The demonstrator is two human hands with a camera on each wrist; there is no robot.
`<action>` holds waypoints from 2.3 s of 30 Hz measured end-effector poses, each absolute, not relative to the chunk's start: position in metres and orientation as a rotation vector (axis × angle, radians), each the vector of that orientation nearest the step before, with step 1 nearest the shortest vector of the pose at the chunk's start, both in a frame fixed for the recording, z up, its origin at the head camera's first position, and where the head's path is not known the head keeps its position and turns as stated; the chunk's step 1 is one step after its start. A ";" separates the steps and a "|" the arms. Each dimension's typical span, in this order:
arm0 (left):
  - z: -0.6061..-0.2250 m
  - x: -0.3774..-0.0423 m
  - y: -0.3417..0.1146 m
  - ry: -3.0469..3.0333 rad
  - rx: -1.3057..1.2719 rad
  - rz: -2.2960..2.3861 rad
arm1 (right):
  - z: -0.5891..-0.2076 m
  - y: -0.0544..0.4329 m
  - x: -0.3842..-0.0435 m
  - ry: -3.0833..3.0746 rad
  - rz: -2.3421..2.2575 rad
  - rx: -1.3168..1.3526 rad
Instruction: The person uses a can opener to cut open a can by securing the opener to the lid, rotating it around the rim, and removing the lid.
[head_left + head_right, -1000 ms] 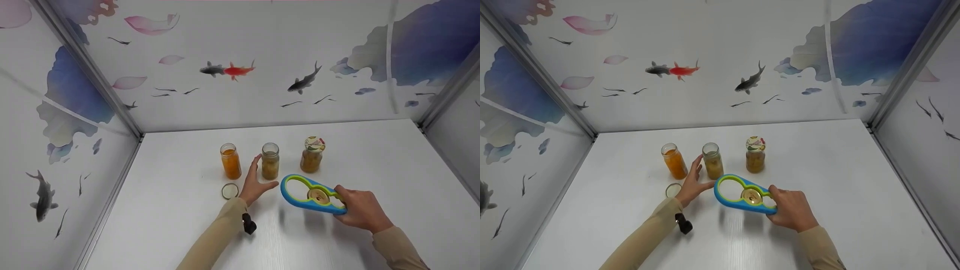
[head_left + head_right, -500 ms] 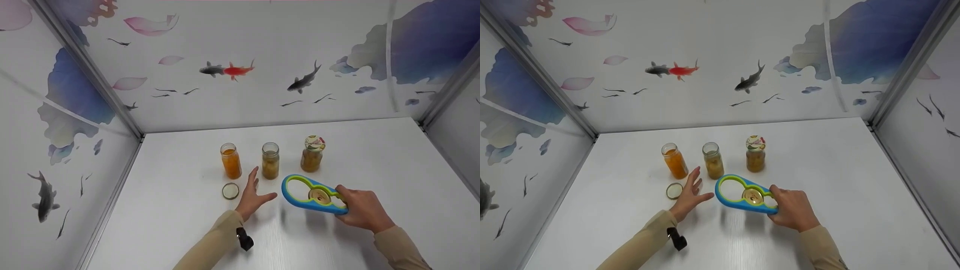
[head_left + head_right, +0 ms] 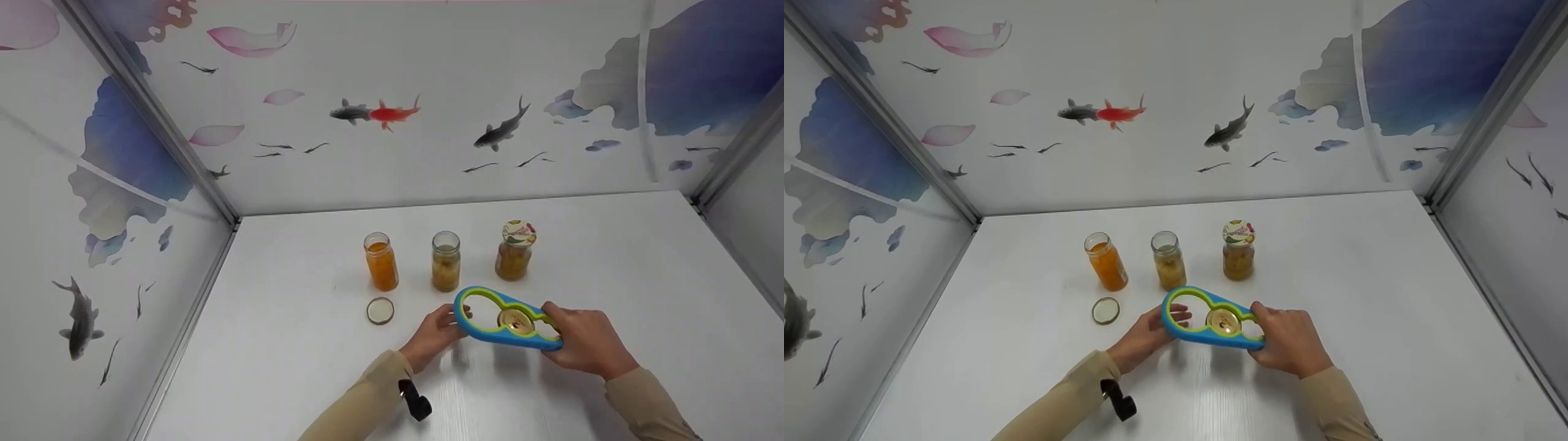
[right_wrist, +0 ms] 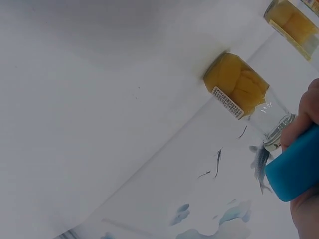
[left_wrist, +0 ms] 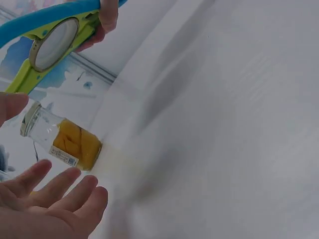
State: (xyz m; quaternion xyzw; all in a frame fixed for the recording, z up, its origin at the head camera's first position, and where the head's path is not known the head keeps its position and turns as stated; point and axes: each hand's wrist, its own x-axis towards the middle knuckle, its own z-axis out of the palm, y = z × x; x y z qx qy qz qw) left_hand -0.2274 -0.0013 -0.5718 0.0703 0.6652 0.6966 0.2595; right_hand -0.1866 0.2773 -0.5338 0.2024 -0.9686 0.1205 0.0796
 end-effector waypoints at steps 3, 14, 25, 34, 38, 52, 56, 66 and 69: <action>-0.573 -0.225 0.005 1.793 0.274 1.865 | -0.534 0.275 -0.187 -2.902 0.368 0.611; -0.568 -0.224 0.024 1.554 0.199 1.926 | -0.536 0.267 -0.187 -2.928 0.382 0.607; -0.565 -0.220 0.034 1.118 0.230 1.998 | -0.542 0.261 -0.187 -2.899 0.413 0.625; -0.562 -0.215 0.037 0.913 0.110 2.074 | -0.544 0.255 -0.185 -2.874 0.432 0.632; -0.562 -0.213 0.038 0.837 0.079 2.093 | -0.545 0.255 -0.185 -2.858 0.438 0.634; -0.567 -0.212 0.037 0.886 0.161 2.129 | -0.546 0.255 -0.183 -2.785 0.444 0.631; -0.568 -0.214 0.034 0.951 0.191 2.137 | -0.546 0.256 -0.183 -2.794 0.440 0.626; -0.573 -0.214 0.031 1.007 0.290 2.170 | -0.547 0.258 -0.183 -2.793 0.443 0.629; -0.574 -0.214 0.030 1.046 0.309 2.169 | -0.546 0.258 -0.182 -2.799 0.441 0.623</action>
